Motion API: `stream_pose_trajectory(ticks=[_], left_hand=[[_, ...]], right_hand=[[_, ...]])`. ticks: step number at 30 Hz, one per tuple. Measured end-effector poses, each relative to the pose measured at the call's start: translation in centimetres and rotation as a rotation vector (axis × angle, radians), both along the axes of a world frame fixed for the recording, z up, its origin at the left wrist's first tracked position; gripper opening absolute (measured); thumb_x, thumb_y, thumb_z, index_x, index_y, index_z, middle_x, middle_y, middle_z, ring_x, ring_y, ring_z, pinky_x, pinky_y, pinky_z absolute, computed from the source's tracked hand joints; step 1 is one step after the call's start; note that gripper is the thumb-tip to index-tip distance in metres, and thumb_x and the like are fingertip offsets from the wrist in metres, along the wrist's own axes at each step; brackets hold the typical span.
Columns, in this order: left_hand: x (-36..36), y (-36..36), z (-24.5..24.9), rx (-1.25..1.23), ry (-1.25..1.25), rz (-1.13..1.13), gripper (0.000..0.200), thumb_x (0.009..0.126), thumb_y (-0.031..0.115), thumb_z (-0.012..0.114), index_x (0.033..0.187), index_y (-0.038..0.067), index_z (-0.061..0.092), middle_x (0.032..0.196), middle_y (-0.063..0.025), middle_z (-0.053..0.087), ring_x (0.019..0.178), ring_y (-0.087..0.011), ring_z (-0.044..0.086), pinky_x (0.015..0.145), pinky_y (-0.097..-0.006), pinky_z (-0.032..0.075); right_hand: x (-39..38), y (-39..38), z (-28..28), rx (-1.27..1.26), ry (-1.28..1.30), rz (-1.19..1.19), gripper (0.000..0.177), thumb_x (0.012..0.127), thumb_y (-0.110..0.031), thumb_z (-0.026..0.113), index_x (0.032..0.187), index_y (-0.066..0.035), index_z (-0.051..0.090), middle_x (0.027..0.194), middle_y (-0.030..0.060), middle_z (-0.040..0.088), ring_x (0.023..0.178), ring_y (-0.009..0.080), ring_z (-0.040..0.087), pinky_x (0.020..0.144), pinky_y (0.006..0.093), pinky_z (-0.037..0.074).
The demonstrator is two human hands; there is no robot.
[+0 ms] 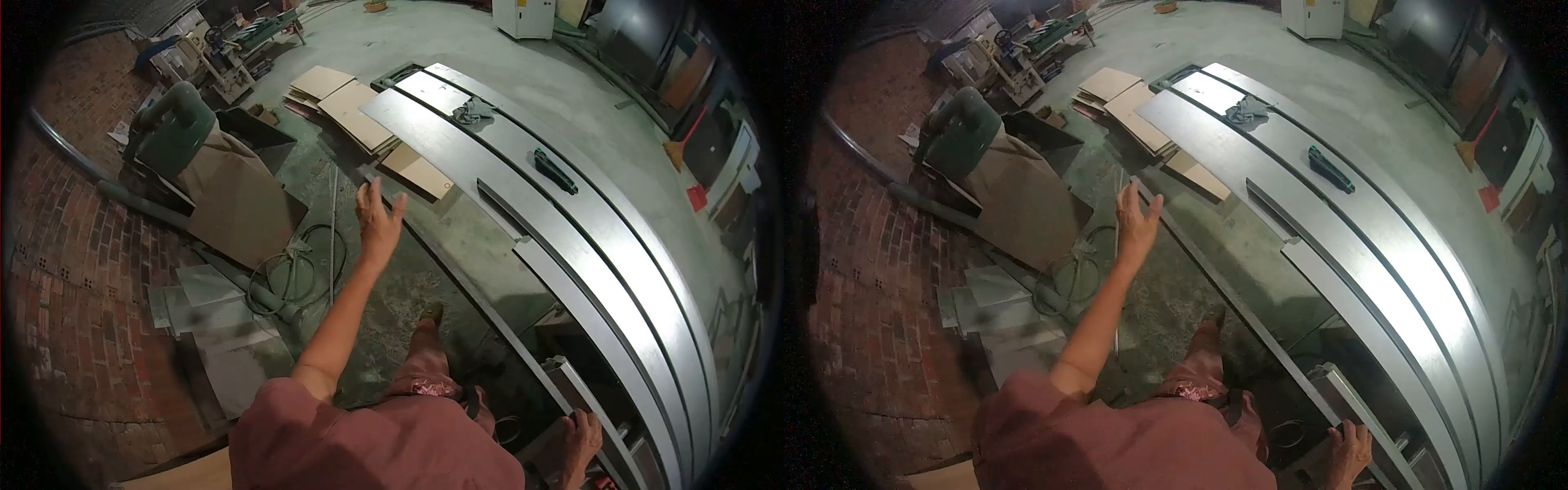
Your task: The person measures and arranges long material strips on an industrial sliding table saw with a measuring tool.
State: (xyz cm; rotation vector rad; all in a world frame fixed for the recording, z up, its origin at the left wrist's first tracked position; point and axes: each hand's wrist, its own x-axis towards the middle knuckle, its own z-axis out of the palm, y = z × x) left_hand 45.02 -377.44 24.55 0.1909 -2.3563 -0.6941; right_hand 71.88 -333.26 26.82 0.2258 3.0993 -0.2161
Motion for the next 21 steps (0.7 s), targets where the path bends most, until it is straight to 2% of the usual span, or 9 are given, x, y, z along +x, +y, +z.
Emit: stream_pose_trajectory(ticks=[3,5,12,14,17,18,19,20,21], left_hand=[[-0.3,-1.3,-0.8,0.239,-0.139,0.005,0.058,0.088,0.045,0.050,0.123,-0.001,0.043,0.121,-0.0261,0.040,0.113,-0.0369,0.040,0.089,-0.0439,0.040],[0.0,-1.8,-0.2,0.479,-0.512,-0.135,0.060,0.086,0.040,0.055,0.128,0.000,0.040,0.127,-0.0258,0.041,0.118,-0.0349,0.041,0.095,-0.0423,0.035],[-3.5,-3.0,-5.6,0.203,-0.214,0.102,0.065,0.085,0.037,0.057,0.131,-0.002,0.033,0.116,-0.0231,0.050,0.108,-0.0359,0.049,0.093,-0.0414,0.038],[-4.8,-4.5,-6.9,0.268,-0.018,0.138,0.065,0.085,0.035,0.057,0.131,-0.003,0.032,0.120,-0.0230,0.047,0.111,-0.0353,0.047,0.096,-0.0414,0.034],[-4.9,-7.3,-5.1,0.311,-0.056,0.112,0.033,0.088,0.027,0.052,0.101,-0.004,0.053,0.087,-0.0149,0.060,0.082,-0.0249,0.057,0.075,-0.0371,0.045],[-5.2,-9.5,-5.4,0.309,-0.200,0.048,0.027,0.089,0.021,0.047,0.100,-0.002,0.057,0.092,-0.0123,0.060,0.084,-0.0229,0.057,0.076,-0.0354,0.045],[-5.2,-9.8,-5.8,0.698,-0.070,-0.094,0.028,0.089,0.018,0.043,0.103,0.001,0.059,0.098,-0.0107,0.061,0.084,-0.0234,0.057,0.075,-0.0350,0.046],[-4.3,-7.6,-3.0,0.680,-0.213,0.044,0.031,0.089,0.018,0.042,0.110,0.001,0.057,0.104,-0.0110,0.060,0.086,-0.0244,0.057,0.076,-0.0371,0.047],[-6.1,-9.5,-4.4,0.751,-0.235,0.048,0.031,0.090,0.019,0.042,0.109,0.001,0.058,0.104,-0.0115,0.061,0.087,-0.0232,0.058,0.076,-0.0368,0.048]], right_hand=[[0.3,0.5,-0.3,0.000,0.002,-0.020,0.031,0.066,-0.015,0.072,0.093,-0.007,0.059,0.082,0.0096,0.053,0.079,0.0285,0.054,0.066,0.0380,0.044],[0.5,1.1,-0.6,0.029,-0.006,-0.040,0.031,0.066,-0.014,0.072,0.093,-0.008,0.059,0.082,0.0097,0.053,0.079,0.0285,0.054,0.066,0.0381,0.044],[1.5,1.9,0.3,-0.002,0.012,-0.016,0.031,0.065,-0.011,0.072,0.093,-0.008,0.058,0.085,0.0095,0.054,0.081,0.0291,0.054,0.067,0.0385,0.043],[2.3,3.1,-0.9,0.019,0.059,-0.007,0.033,0.062,-0.016,0.073,0.092,-0.011,0.060,0.084,0.0073,0.054,0.080,0.0287,0.054,0.065,0.0403,0.044],[2.0,2.7,0.5,-0.028,0.086,-0.004,0.030,0.065,-0.015,0.071,0.093,-0.011,0.060,0.090,0.0078,0.057,0.086,0.0297,0.055,0.068,0.0405,0.046],[2.0,2.9,0.3,0.006,0.145,0.018,0.029,0.067,-0.016,0.070,0.094,-0.012,0.060,0.090,0.0074,0.056,0.086,0.0292,0.056,0.067,0.0399,0.047],[1.9,2.6,1.1,-0.019,0.136,-0.008,0.028,0.068,-0.019,0.069,0.094,-0.013,0.060,0.088,0.0060,0.056,0.084,0.0276,0.056,0.066,0.0385,0.048],[2.2,3.0,1.1,0.037,0.120,-0.008,0.029,0.067,-0.023,0.069,0.094,-0.015,0.060,0.085,0.0046,0.056,0.082,0.0259,0.057,0.064,0.0368,0.048],[2.5,3.4,0.9,0.048,0.120,-0.019,0.029,0.068,-0.026,0.069,0.093,-0.015,0.060,0.084,0.0040,0.056,0.080,0.0248,0.056,0.064,0.0359,0.048]])
